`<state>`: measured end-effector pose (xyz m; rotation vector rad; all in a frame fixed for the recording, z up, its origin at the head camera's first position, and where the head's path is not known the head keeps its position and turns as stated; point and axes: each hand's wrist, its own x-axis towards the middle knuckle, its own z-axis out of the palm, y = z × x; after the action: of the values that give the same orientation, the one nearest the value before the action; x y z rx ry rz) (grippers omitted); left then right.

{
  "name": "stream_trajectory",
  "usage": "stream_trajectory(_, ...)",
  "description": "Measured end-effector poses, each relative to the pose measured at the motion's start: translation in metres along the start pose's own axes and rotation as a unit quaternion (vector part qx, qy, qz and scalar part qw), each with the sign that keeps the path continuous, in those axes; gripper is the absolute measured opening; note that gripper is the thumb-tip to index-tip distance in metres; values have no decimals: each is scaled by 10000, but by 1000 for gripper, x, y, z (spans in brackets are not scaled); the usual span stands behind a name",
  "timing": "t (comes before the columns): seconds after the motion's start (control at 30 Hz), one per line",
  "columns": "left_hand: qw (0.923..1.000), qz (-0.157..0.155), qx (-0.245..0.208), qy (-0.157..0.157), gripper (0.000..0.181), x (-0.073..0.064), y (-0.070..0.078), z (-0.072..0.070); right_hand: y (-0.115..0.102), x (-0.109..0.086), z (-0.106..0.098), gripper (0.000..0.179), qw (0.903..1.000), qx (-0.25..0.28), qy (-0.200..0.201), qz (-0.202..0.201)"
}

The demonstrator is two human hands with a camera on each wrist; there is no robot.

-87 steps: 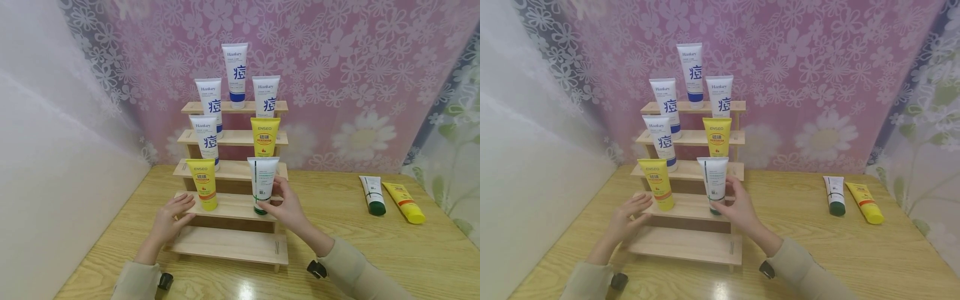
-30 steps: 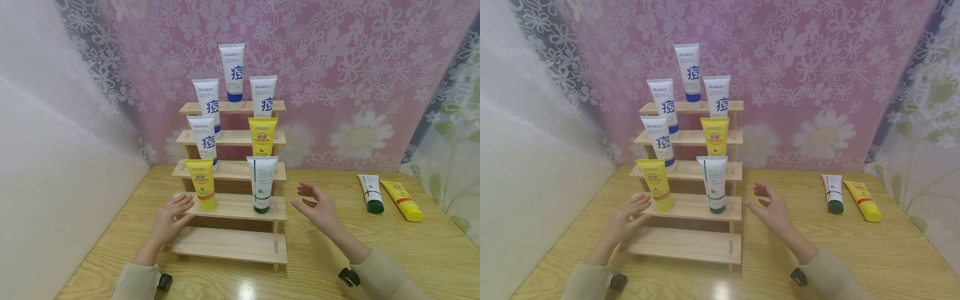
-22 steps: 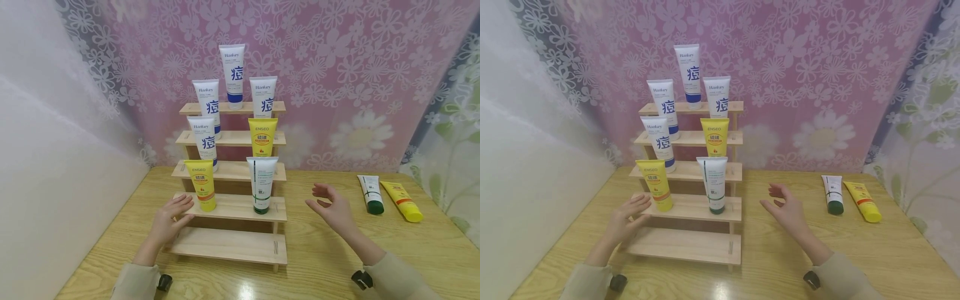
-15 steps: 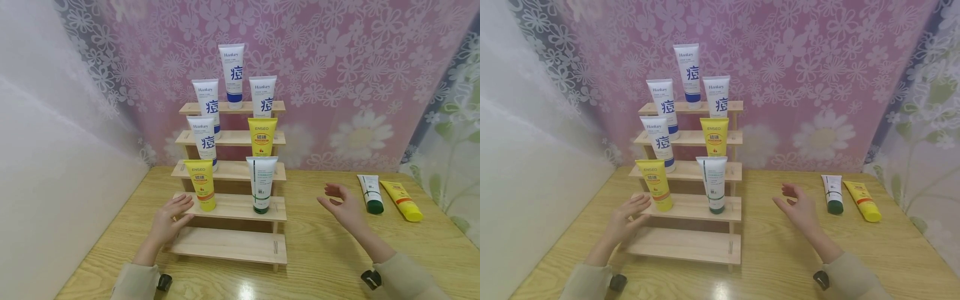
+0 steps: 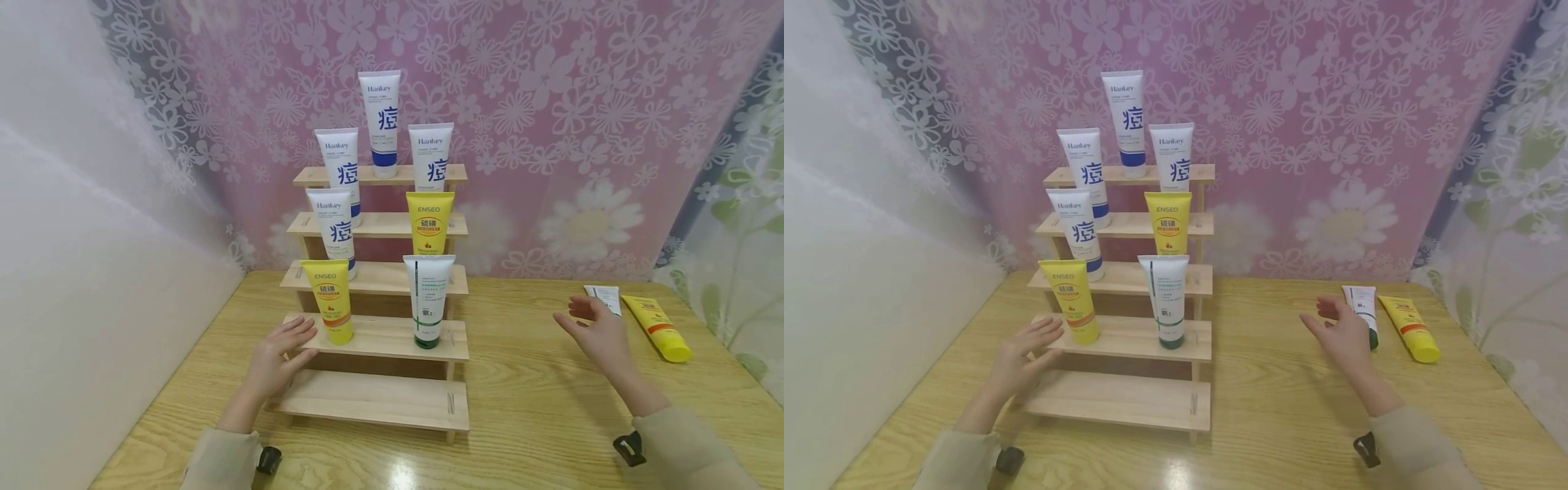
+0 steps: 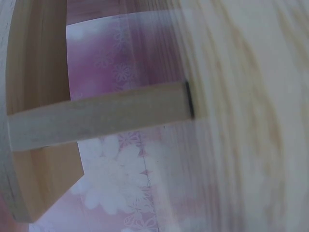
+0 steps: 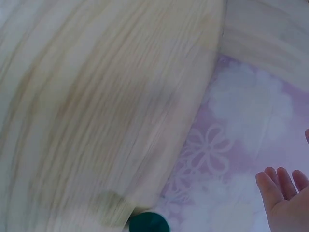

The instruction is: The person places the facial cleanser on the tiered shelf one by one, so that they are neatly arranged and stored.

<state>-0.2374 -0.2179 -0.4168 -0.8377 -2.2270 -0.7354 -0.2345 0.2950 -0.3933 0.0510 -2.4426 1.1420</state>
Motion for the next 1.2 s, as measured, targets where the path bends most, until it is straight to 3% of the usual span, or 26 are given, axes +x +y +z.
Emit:
stream_trajectory(0.3,10000,45,42,-1,38,0,1,-1,22,7,-19,51,9973,-649,130,322)
stream_trajectory(0.7,9999,146,53,64,36,1,0,-1,63,17,-38,62,9891,-1071,166,997)
stream_trajectory(1.2,9999,-9,3,-153,35,2,2,-4,89,30,-51,65,9783,-1552,-482,1284)
